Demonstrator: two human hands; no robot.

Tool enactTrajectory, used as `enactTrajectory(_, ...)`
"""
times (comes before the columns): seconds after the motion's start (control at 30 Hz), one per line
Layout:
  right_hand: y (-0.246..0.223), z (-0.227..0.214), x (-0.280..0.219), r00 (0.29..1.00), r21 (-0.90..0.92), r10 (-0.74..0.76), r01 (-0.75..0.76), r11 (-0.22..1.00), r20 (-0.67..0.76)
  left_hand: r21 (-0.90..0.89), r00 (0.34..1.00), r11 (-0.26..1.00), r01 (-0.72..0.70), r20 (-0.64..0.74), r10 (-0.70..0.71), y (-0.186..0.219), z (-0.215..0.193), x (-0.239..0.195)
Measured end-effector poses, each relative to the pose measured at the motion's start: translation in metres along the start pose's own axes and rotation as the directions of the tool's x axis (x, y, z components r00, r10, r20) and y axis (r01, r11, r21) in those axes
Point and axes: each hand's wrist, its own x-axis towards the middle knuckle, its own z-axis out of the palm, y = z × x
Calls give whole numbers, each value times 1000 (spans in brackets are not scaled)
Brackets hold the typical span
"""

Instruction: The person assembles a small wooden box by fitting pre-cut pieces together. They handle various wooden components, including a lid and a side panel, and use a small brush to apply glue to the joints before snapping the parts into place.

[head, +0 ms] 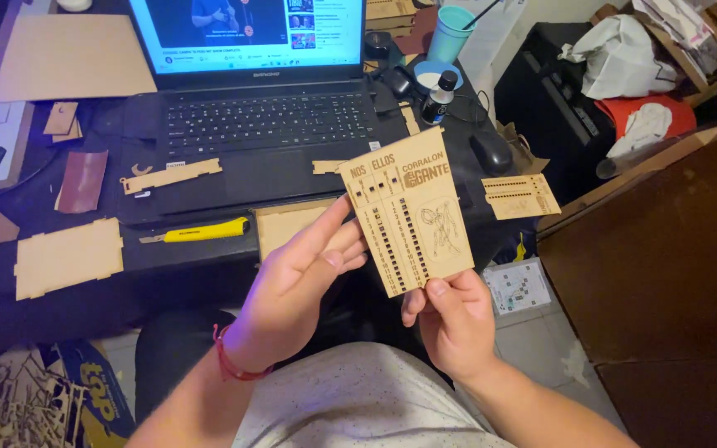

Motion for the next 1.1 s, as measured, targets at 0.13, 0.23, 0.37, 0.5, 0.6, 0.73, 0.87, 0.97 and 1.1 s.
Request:
enactTrajectory(0.13,8,-4,-7,1000,-26,-4,5,1000,4,-87,990,988,-130,41,134,-8,-2,1)
enactTrajectory(0.23,16,-2,-18,998,-73,-21,25,997,54,85,996,996,-33,-75,39,20,8,8)
enactTrajectory(0.37,9,12,-23,994,-149,47,-31,988,101,378,962,910,172,-264,-72,32,10,7)
enactTrajectory(0.5,12,13,-26,992,-99,100,-92,991,79,429,947,891,148,-321,-2,24,10,2)
enactTrajectory(0.6,18,7,-29,992,-21,113,-112,994,59,341,952,939,52,-300,56,18,9,0)
enactTrajectory(0.73,23,0,-31,997,3,66,-66,998,43,395,952,919,-2,-282,123,14,7,-1)
enactTrajectory(0.87,17,3,-13,999,22,-21,22,1000,-32,363,901,930,47,-417,118,-13,5,-21)
enactTrajectory(0.97,13,-4,-4,985,-112,75,-93,989,-155,496,920,864,85,-373,124,-33,-4,-46)
enactTrajectory(1.1,11,-3,39,997,-369,76,-78,926,-20,573,879,813,100,-434,198,-69,-48,-65)
